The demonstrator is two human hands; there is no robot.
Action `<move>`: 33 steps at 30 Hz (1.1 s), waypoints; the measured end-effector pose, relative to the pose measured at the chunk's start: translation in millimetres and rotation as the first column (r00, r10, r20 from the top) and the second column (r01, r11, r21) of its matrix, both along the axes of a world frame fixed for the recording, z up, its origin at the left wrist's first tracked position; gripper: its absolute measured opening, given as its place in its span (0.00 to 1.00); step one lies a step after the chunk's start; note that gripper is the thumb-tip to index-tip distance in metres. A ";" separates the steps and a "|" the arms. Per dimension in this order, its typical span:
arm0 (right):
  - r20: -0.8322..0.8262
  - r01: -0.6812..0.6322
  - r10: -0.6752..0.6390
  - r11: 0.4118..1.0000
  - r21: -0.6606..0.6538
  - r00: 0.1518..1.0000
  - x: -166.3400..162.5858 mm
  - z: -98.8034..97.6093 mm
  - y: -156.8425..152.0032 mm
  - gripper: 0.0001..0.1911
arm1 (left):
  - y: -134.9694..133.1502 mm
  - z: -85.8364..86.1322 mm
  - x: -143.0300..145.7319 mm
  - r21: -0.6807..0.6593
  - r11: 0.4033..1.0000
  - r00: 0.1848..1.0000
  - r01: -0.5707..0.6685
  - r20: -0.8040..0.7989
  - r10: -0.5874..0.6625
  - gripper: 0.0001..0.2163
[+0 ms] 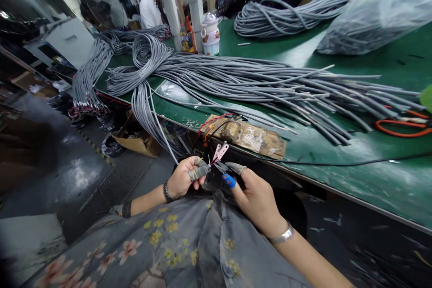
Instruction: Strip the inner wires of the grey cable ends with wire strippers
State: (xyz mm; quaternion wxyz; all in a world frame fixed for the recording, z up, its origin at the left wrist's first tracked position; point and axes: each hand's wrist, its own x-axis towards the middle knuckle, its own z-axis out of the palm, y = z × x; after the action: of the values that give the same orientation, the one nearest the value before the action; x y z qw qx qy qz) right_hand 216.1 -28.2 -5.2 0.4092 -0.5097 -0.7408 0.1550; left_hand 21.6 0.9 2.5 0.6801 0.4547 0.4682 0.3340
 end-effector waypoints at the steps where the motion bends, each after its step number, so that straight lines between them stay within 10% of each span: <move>1: 0.007 0.010 -0.010 1.000 -0.004 1.000 -0.3 -0.3 0.3 0.14 | -0.1 -0.5 0.0 0.000 1.000 1.000 0.000 -0.003 0.000 0.26; 20: 0.120 -0.160 0.152 0.985 0.059 0.981 4.0 -1.2 -4.0 0.15 | -1.5 -1.7 -3.2 0.021 0.999 0.996 0.044 -0.075 -0.042 0.25; 33: -0.035 -0.299 0.308 0.884 -0.360 0.951 1.8 -8.0 -0.4 0.17 | -5.7 -10.6 -2.2 0.095 0.991 0.988 0.098 -0.127 -0.085 0.26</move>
State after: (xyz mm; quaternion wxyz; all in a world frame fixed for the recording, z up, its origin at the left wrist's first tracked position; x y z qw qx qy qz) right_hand 217.9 -28.6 -13.2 0.2708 -0.4557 -0.7749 0.3443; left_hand 19.4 -4.8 -8.1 0.6408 0.5293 0.4701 0.2971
